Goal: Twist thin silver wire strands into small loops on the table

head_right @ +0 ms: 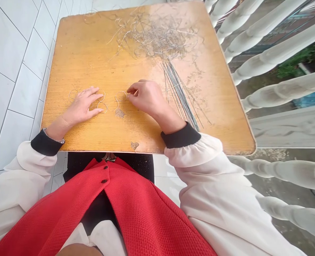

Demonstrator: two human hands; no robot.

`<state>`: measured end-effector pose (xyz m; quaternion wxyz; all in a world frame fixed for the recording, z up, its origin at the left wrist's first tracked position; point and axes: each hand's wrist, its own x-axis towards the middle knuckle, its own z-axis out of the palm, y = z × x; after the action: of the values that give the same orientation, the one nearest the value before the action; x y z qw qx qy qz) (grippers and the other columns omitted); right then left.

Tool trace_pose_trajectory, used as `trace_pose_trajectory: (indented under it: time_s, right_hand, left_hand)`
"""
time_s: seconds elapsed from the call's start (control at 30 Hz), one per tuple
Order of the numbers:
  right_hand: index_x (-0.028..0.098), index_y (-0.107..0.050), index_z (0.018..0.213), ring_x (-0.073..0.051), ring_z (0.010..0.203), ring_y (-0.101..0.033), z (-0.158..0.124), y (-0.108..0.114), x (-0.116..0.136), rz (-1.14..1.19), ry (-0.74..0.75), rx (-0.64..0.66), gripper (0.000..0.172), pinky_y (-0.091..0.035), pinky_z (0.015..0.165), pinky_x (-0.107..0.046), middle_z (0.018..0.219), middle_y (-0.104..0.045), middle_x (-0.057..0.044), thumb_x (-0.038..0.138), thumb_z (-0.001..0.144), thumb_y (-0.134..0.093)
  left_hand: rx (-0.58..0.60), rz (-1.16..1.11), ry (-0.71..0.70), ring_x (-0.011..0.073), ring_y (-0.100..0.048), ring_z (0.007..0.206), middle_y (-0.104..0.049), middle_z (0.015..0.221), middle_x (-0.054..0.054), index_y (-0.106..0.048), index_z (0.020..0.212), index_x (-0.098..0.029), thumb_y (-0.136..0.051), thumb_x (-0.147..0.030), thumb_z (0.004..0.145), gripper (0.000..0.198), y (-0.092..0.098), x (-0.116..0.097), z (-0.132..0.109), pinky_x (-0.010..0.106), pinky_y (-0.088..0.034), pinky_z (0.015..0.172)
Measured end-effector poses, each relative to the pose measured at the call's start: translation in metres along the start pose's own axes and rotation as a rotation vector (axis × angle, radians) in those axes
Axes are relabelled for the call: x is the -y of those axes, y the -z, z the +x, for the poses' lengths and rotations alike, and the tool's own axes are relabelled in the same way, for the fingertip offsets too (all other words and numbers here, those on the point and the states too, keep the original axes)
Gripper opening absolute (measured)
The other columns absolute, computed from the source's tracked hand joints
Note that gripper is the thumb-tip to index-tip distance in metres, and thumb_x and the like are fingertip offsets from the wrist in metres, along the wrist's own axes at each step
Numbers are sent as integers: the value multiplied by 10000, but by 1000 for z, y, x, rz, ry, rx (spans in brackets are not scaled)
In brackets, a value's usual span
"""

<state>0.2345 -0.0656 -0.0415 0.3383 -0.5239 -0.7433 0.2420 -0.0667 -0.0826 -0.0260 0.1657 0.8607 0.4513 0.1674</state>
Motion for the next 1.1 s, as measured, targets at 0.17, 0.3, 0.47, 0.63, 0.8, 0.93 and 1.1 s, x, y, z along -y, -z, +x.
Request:
trace_pose_trajectory:
  time_s: [0.17, 0.3, 0.47, 0.63, 0.8, 0.93, 1.1]
  right_hand:
    - [263, -822, 970, -344, 1014, -744, -1, -19, 5, -29, 29, 41, 168, -573, 1043, -580, 1064, -775, -105, 353, 828, -825]
    - [290, -833, 1036, -345, 1082, -736, 2, -23, 12, 1, 60, 56, 180, -582, 1050, -575, 1188, -781, -105, 300, 889, -730]
    - [319, -828, 1034, -361, 1173, -717, 5, -23, 20, 89, 51, 45, 162, -540, 1119, -594, 1209, -790, -101, 310, 910, -724]
    - [374, -811, 1015, -330, 1215, -708, 8, -30, 27, 201, -8, 60, 114, -531, 1156, -565, 1213, -807, -37, 397, 930, -738]
    - [362, -805, 990, -326, 1214, -712, 7, -25, 33, 276, -72, -24, 89, -559, 1101, -533, 1173, -814, -39, 345, 906, -782]
    - [332, -815, 958, -322, 1109, -735, -5, -15, 37, 189, -29, -29, 81, -571, 1059, -533, 1091, -816, -62, 323, 923, -742]
    - [266, -814, 1188, -382, 1226, -690, -21, -12, 47, -94, 269, 197, 293, -530, 1116, -611, 1340, -743, -132, 368, 937, -703]
  left_hand:
    - [-16, -40, 8, 356, -453, 1583, -572, 1631, 115, -713, 1331, -288, -755, -358, 892, 447, -2, 3, 0, 547, -304, 1331]
    - [5, -7, 19, 355, -438, 1596, -577, 1631, 107, -690, 1382, -278, -683, -283, 905, 477, 1, 3, -2, 586, -279, 1335]
    - [26, 38, 26, 341, -430, 1605, -568, 1644, 96, -666, 1425, -266, -619, -208, 911, 520, 4, -2, -4, 597, -262, 1341]
    - [45, 39, 25, 349, -431, 1604, -558, 1650, 112, -659, 1441, -249, -615, -228, 927, 516, 6, -5, -4, 601, -257, 1341]
    - [17, 7, 14, 350, -445, 1591, -569, 1639, 111, -675, 1416, -273, -682, -341, 934, 487, 6, -4, -5, 579, -266, 1339]
    - [-39, -3, 26, 349, -462, 1577, -573, 1634, 120, -679, 1404, -263, -719, -375, 930, 488, 8, -4, -7, 571, -283, 1334]
    - [-157, -8, 94, 302, -534, 1524, -631, 1576, 108, -686, 1392, -248, -611, -288, 988, 413, 16, 3, -10, 507, -352, 1314]
